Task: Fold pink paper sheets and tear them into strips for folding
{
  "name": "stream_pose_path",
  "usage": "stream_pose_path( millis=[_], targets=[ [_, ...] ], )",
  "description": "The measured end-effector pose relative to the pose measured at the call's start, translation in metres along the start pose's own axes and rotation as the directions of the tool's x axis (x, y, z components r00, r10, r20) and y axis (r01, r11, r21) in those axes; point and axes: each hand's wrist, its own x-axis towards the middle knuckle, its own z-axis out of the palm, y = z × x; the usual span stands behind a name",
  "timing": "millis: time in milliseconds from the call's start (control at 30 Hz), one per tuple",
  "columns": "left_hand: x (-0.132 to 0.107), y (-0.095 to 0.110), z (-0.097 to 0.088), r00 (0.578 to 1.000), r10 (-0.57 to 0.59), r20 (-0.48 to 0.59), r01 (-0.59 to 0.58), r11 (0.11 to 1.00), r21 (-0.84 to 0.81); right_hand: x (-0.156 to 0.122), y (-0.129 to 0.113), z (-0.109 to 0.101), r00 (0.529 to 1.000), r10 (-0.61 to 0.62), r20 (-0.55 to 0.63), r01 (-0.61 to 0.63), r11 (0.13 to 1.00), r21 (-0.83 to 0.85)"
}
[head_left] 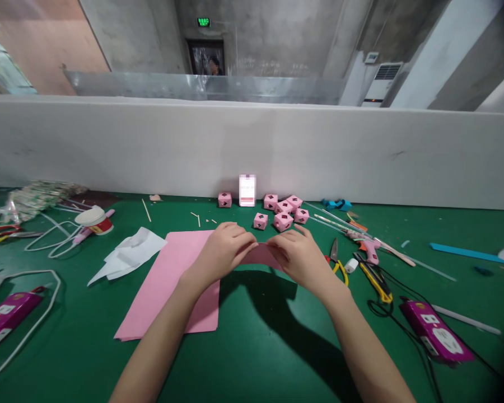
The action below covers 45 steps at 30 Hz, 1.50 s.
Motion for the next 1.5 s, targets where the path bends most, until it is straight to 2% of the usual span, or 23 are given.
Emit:
stream_pose_path(
  millis=[200,400,633,767,933,1033,1133,1200,1367,1500],
  targets=[
    [0.002,0.010,0.010,0.995,0.065,-0.075,-0.059,0.995,0.079,0.003,-0.009,0.000,0.997,-0.042,-0.064,0.044,0.999,0.031],
    [0.002,0.007,0.006,0.996,0.065,-0.062,-0.062,0.997,0.049,0.004,-0.004,-0.008,1.000,-0.006,-0.026,0.008,0.997,0.079],
    [-0.005,-0.014,-0.021,0.993,-0.066,-0.098,0.066,0.998,0.000,0.004,0.017,-0.019,0.992,0.130,0.000,-0.129,0.986,0.108],
    [-0.012,-0.024,-0.037,0.980,-0.132,-0.151,0.136,0.991,0.014,0.001,0.032,-0.026,0.989,0.146,-0.031,-0.141,0.982,0.127],
    [-0.019,-0.037,-0.045,0.955,-0.214,-0.205,0.234,0.969,0.075,-0.008,0.053,-0.036,0.965,0.221,-0.144,-0.219,0.975,0.029],
    [-0.019,-0.037,-0.045,0.958,-0.217,-0.189,0.234,0.970,0.072,-0.010,0.057,-0.039,0.954,0.223,-0.201,-0.227,0.974,0.002],
    [-0.015,-0.027,-0.041,0.974,-0.171,-0.148,0.180,0.982,0.052,-0.007,0.048,-0.036,0.943,0.193,-0.272,-0.197,0.980,0.013],
    [-0.011,-0.017,-0.035,0.985,-0.129,-0.111,0.133,0.991,0.034,-0.004,0.036,-0.031,0.950,0.145,-0.277,-0.142,0.989,0.030],
    [-0.003,0.003,-0.021,0.998,-0.005,-0.068,0.001,0.998,-0.068,0.001,0.006,-0.015,0.992,-0.020,-0.121,0.028,0.997,0.065],
    [-0.003,0.005,-0.018,0.999,-0.013,-0.043,0.009,0.995,-0.098,0.001,0.000,-0.007,0.997,-0.062,-0.040,0.065,0.995,0.071]
  ],
)
